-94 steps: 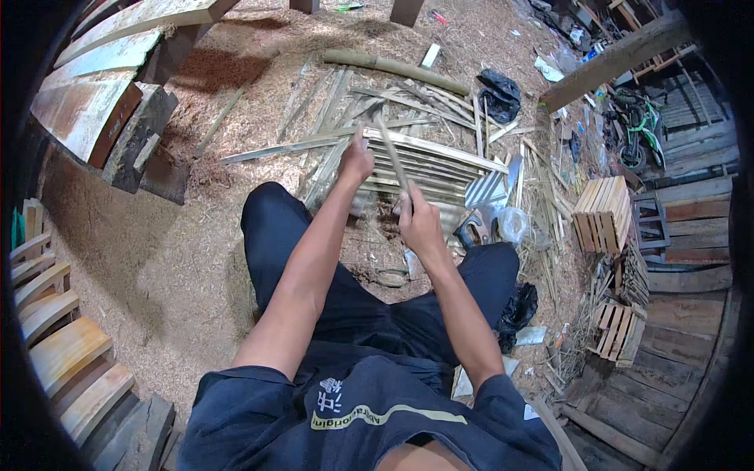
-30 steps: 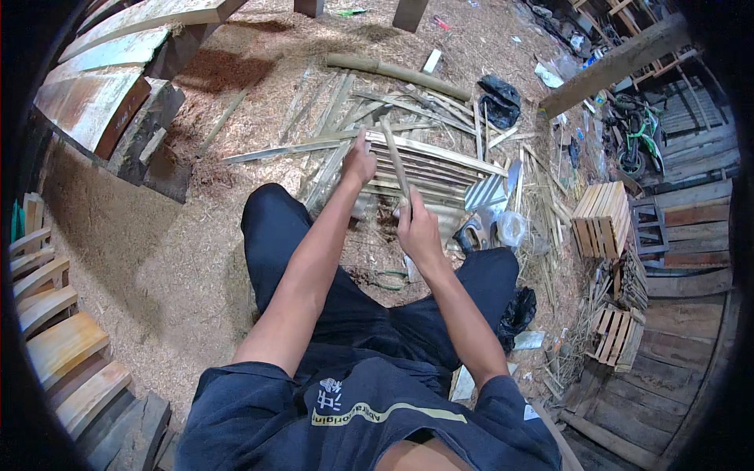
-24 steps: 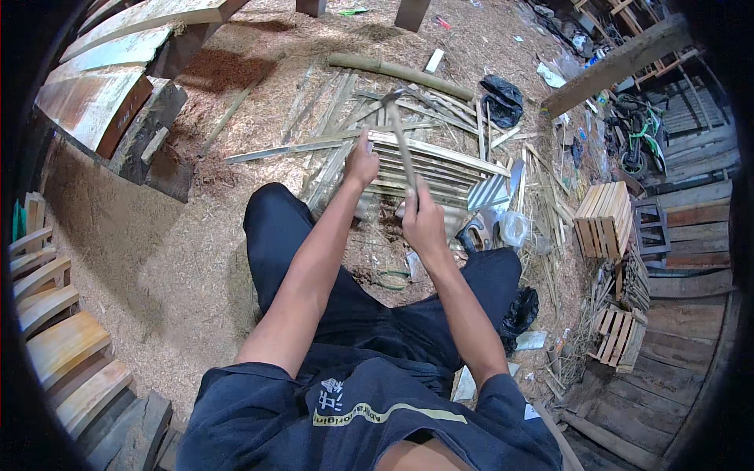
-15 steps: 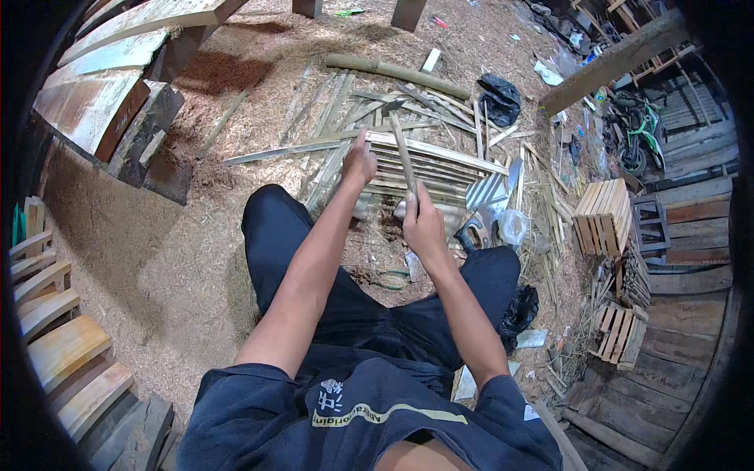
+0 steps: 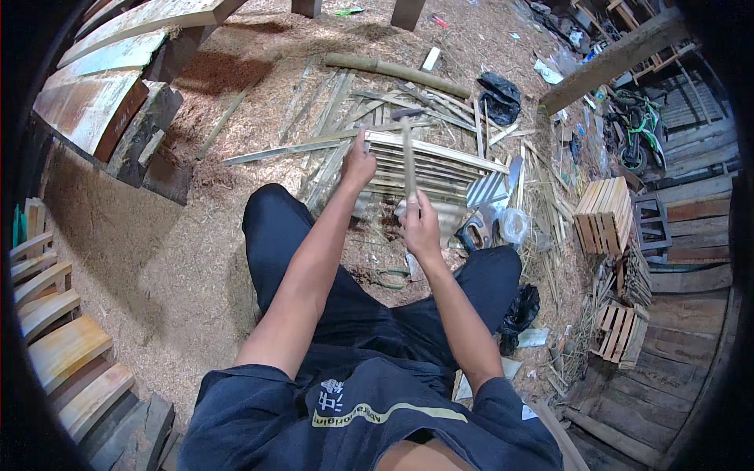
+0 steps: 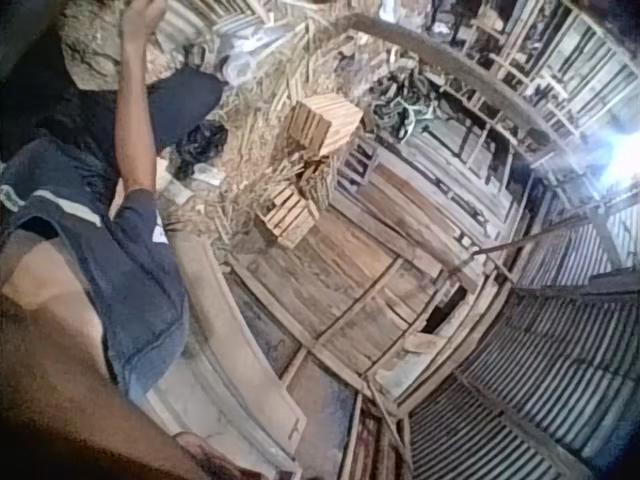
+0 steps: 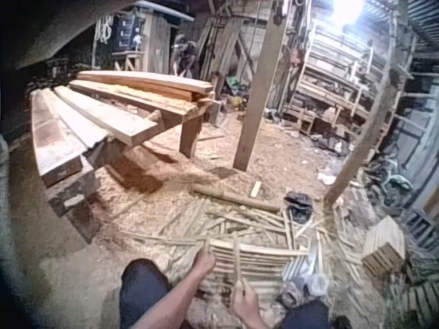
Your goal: Assembling a small wooden crate structure using wood frames, bamboo slats, and a hammer.
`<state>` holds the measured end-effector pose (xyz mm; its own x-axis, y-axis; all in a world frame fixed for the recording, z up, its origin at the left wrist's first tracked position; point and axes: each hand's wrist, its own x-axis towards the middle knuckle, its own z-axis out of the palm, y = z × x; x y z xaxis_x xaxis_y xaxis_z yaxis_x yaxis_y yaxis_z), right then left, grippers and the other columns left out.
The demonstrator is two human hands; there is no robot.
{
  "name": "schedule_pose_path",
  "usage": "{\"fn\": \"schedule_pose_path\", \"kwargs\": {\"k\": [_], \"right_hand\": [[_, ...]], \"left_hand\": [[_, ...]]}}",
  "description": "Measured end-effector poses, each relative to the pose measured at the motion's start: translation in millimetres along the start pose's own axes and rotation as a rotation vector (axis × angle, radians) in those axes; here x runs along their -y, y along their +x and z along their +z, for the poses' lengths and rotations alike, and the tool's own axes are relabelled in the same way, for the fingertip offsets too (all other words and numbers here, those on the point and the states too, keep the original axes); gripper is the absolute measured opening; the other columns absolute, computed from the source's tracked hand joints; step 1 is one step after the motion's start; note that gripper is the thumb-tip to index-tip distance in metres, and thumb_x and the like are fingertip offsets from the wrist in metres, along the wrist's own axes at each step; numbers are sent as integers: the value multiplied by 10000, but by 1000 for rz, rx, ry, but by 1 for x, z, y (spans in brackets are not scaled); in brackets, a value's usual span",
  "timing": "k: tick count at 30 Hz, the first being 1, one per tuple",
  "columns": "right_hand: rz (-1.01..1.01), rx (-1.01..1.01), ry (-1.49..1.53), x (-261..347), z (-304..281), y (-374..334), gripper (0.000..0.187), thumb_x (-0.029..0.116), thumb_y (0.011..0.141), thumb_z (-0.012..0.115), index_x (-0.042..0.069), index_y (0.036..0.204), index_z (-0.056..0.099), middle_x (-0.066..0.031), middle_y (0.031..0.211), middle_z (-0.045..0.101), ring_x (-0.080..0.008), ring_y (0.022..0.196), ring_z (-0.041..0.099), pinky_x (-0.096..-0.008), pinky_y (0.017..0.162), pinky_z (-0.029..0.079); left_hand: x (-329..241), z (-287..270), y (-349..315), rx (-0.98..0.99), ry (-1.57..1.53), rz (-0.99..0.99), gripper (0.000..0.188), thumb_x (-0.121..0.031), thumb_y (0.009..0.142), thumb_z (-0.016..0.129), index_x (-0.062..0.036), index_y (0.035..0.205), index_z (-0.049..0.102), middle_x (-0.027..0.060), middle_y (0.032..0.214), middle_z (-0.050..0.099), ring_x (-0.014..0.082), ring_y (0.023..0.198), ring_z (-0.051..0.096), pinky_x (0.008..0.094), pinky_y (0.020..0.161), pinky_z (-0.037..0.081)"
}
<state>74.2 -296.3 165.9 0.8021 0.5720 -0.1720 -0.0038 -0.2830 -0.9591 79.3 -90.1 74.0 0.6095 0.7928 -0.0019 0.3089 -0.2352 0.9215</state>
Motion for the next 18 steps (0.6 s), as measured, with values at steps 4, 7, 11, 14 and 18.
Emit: {"fn": "schedule_pose_path", "kwargs": {"k": [4,7,11,14,18], "right_hand": [[109,57,-50,-9,16,-4,302,272,1065,430,57,1251,530,18,642,460,-80,459,422,-230,397,360],[151,36,183,-14,12,-3,308,258,1060,424,7,1182,554,-5,625,515,-100,468,488,-281,417,406],[18,7,112,-23,14,0,272,290,1063,424,40,1057,530,0,613,491,-101,469,474,-278,406,385],[-41,31,39,-25,19,1,265,308,1070,414,65,1089,518,14,616,466,-71,447,423,-244,375,348],[61,-40,41,-19,22,-2,302,307,1065,435,36,1121,556,4,663,519,-67,459,445,-237,386,363]], "left_hand": [[0,0,8,59,40,-65,727,-111,828,544,-235,1515,339,239,1306,590,432,1166,583,468,969,476],[0,-1,7,57,48,-77,734,-108,821,545,-237,1514,340,241,1316,583,432,1176,577,467,977,470],[1,0,5,26,24,-21,741,-110,811,532,-235,1515,337,247,1338,565,435,1201,559,470,1005,449],[1,-2,8,57,-15,-34,735,-112,813,507,-226,1518,333,257,1355,548,439,1218,545,473,1020,436],[-3,-5,10,93,-36,-118,735,-111,812,492,-222,1520,326,263,1361,542,444,1223,541,478,1021,433]]}}
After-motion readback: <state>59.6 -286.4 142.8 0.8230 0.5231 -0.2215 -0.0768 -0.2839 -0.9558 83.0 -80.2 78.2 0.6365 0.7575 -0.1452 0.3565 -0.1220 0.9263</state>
